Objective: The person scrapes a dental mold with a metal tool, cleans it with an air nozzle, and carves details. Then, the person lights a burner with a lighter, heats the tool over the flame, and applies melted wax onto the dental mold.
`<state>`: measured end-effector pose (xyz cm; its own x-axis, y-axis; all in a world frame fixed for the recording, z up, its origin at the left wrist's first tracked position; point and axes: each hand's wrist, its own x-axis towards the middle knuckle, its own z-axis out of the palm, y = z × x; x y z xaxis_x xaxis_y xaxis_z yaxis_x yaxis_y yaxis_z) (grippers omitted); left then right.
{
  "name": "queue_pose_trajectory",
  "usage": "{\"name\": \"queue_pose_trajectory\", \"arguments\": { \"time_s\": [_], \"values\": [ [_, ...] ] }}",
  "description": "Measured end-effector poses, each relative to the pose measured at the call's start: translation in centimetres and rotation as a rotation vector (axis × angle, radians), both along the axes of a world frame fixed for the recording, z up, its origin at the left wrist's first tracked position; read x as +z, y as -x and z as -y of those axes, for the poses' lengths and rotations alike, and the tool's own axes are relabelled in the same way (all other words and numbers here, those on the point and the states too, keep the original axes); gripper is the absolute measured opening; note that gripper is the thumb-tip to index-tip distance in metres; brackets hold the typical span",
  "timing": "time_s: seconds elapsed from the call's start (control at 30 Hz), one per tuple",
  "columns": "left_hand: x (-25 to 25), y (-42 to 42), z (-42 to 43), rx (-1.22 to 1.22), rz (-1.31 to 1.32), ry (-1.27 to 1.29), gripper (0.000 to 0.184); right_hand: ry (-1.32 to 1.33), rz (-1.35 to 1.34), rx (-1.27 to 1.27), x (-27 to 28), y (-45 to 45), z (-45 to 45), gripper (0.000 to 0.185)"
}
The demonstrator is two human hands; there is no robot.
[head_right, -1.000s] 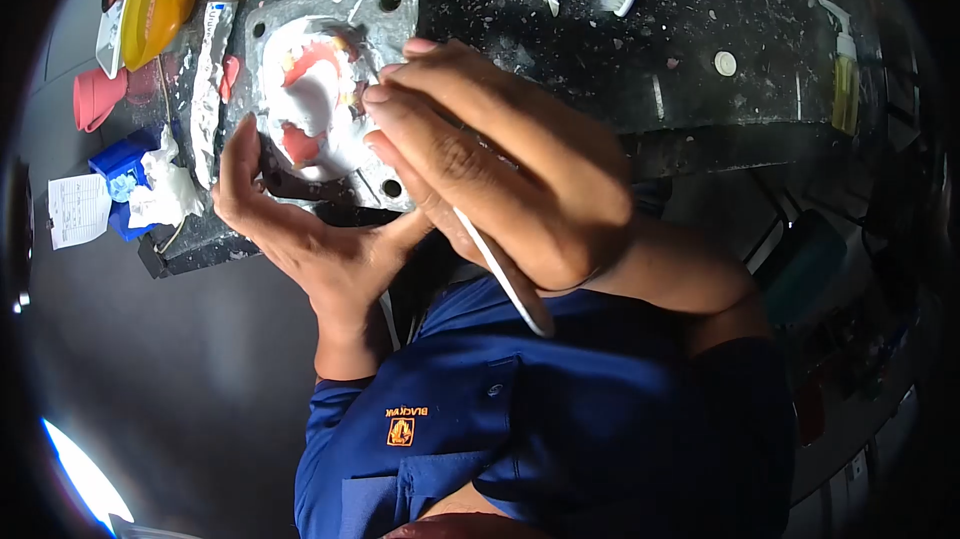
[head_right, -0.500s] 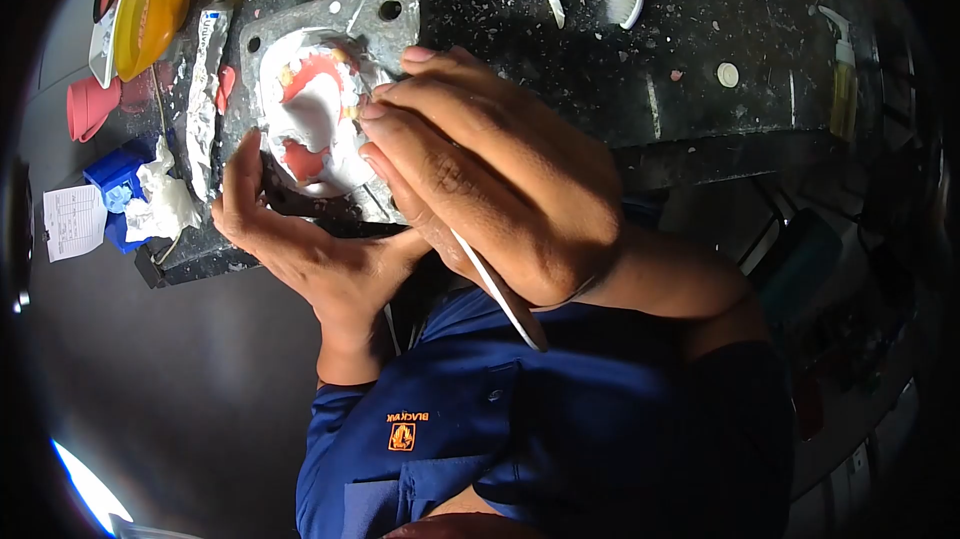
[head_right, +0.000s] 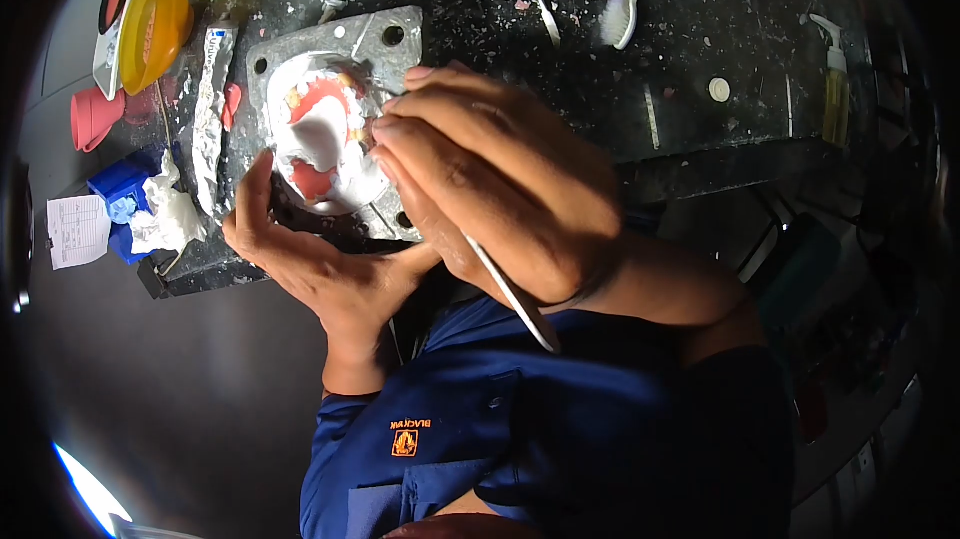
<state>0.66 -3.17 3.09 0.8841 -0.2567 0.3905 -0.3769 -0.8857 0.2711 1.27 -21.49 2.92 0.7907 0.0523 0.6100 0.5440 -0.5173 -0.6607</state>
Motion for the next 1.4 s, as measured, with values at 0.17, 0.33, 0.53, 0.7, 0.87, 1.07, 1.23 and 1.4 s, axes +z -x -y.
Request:
{"name": "queue_pose_trajectory", "arguments": {
  "time_s": [0.17,0.33,0.53,0.7,0.87,1.07,1.23,1.4],
  "values": [
    [0.0,0.0,0.0,0.004,-0.013,0.02,0.12,0.021,-0.04,0.032,0.3,0.4,0.2,0.017],
    [0.0,0.1,0.1,0.021,-0.027,0.048,0.12,0.027,-0.063,0.045,0.4,0.2,0.4,0.017],
    [-0.3,0.0,0.3,0.033,-0.028,0.109,0.121,0.069,-0.065,0.039,0.3,0.0,0.4,0.019],
    [-0.1,-0.1,0.1,0.026,-0.015,0.071,0.127,0.077,-0.159,0.054,1.3,-0.4,1.0,0.02],
    [-0.1,-0.1,0.2,0.032,-0.02,0.037,0.128,0.033,-0.15,0.069,0.7,0.1,1.0,0.023],
    [0.0,-0.1,0.2,0.032,-0.032,0.039,0.13,0.068,-0.159,0.07,0.8,-0.4,0.6,0.023],
    [-0.1,0.1,-0.1,0.014,-0.043,0.059,0.134,0.095,-0.081,0.04,0.5,-0.3,0.8,0.022],
    [0.5,-0.2,-1.1,-0.038,-0.084,0.017,0.131,-0.009,-0.231,0.027,1.7,0.4,2.5,0.019]
  ]
}}
